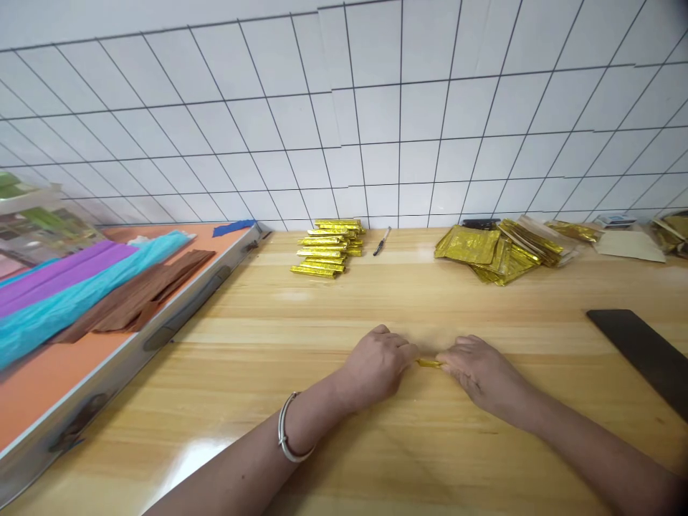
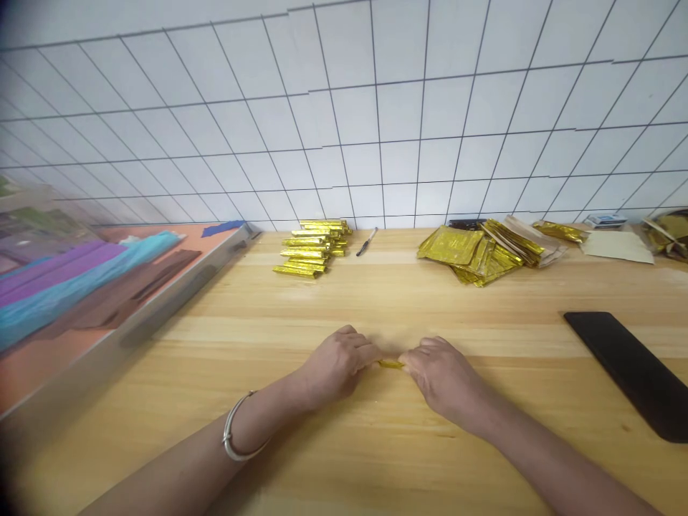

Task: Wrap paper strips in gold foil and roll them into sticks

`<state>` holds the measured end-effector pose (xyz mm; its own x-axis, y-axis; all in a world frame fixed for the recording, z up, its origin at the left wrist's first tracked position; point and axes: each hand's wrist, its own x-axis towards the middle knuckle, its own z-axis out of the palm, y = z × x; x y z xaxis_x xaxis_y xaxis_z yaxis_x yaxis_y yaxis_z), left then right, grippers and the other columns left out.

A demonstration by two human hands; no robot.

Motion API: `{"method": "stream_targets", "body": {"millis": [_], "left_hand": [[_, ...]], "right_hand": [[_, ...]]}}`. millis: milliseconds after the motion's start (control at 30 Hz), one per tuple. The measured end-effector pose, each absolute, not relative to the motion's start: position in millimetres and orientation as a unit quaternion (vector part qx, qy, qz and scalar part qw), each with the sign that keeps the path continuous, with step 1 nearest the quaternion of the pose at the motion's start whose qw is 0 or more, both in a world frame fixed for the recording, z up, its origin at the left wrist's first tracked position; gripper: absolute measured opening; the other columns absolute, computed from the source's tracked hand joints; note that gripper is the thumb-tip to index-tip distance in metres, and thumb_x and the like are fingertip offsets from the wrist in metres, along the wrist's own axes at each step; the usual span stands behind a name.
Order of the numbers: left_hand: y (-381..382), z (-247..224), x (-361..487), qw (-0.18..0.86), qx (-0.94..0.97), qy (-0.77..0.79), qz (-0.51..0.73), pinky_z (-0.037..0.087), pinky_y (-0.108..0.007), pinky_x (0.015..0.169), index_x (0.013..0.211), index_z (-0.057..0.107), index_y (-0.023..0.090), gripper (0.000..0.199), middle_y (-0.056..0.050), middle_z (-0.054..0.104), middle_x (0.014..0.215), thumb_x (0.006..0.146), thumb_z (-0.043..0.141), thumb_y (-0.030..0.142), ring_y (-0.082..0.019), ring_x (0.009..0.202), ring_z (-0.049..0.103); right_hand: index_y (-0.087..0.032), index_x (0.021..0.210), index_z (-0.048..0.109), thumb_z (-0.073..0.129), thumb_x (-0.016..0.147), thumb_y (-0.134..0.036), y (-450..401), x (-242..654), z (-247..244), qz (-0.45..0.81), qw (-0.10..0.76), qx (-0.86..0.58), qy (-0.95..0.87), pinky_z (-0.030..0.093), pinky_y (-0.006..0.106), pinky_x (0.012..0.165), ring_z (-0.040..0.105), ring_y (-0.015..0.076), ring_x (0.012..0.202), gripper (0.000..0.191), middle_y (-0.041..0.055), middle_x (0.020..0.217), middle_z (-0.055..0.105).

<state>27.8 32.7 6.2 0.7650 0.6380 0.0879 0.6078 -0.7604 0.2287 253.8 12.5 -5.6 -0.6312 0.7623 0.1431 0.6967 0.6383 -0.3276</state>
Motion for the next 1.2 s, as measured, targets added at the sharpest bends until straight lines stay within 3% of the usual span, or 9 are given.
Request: {"method": "stream_targets", "body": {"millis": [300, 600, 800, 1200], "left_hand": [[39.9, 3.0, 20.8, 0.092, 0.922, 0.362, 0.099, 0.037, -0.027, 0.071, 0.083, 0.055, 0.017, 0.021, -0.003, 0.062, 0.078, 0.075, 0.042, 0.002, -0.016, 0.074, 0.056], [45.9, -2.2, 16.4, 0.095, 0.913, 0.382, 0.104, 0.039, -0.025, 0.069, 0.083, 0.053, 0.018, 0.014, -0.002, 0.062, 0.077, 0.084, 0.041, 0.009, -0.015, 0.072, 0.057], [48.3, -4.8, 15.5, 0.031, 0.908, 0.408, 0.096, 0.038, -0.026, 0.067, 0.076, 0.050, 0.018, 0.019, -0.002, 0.061, 0.073, 0.090, 0.039, 0.022, -0.016, 0.067, 0.056], [52.7, -4.8, 10.1, 0.043, 0.914, 0.397, 0.077, 0.037, -0.025, 0.065, 0.082, 0.047, 0.019, 0.013, -0.001, 0.059, 0.075, 0.080, 0.042, 0.007, -0.016, 0.067, 0.053]], "right_hand": [[-0.022, 0.089, 0.060, 0.034, 0.091, -0.030, 17.4, 266.8, -4.8, 0.136, 0.157, -0.457, -0.865, 0.041, 0.028, 0.063, 0.055, 0.0186, 0.070, 0.027, 0.0050, 0.073, 0.062], [-0.022, 0.091, 0.059, 0.034, 0.091, -0.031, 22.6, 276.3, -11.9, 0.168, 0.159, -0.481, -0.846, 0.041, 0.027, 0.062, 0.056, 0.0178, 0.070, 0.026, 0.0039, 0.075, 0.062], [-0.021, 0.086, 0.055, 0.032, 0.090, -0.028, 26.2, 280.4, -12.0, 0.176, 0.109, -0.499, -0.842, 0.038, 0.026, 0.061, 0.054, 0.0170, 0.068, 0.024, 0.0036, 0.073, 0.060], [-0.021, 0.073, 0.046, 0.034, 0.090, -0.026, 24.3, 282.9, -12.2, 0.047, 0.031, -0.522, -0.851, 0.035, 0.026, 0.060, 0.053, 0.0160, 0.066, 0.021, 0.0024, 0.070, 0.057]]}}
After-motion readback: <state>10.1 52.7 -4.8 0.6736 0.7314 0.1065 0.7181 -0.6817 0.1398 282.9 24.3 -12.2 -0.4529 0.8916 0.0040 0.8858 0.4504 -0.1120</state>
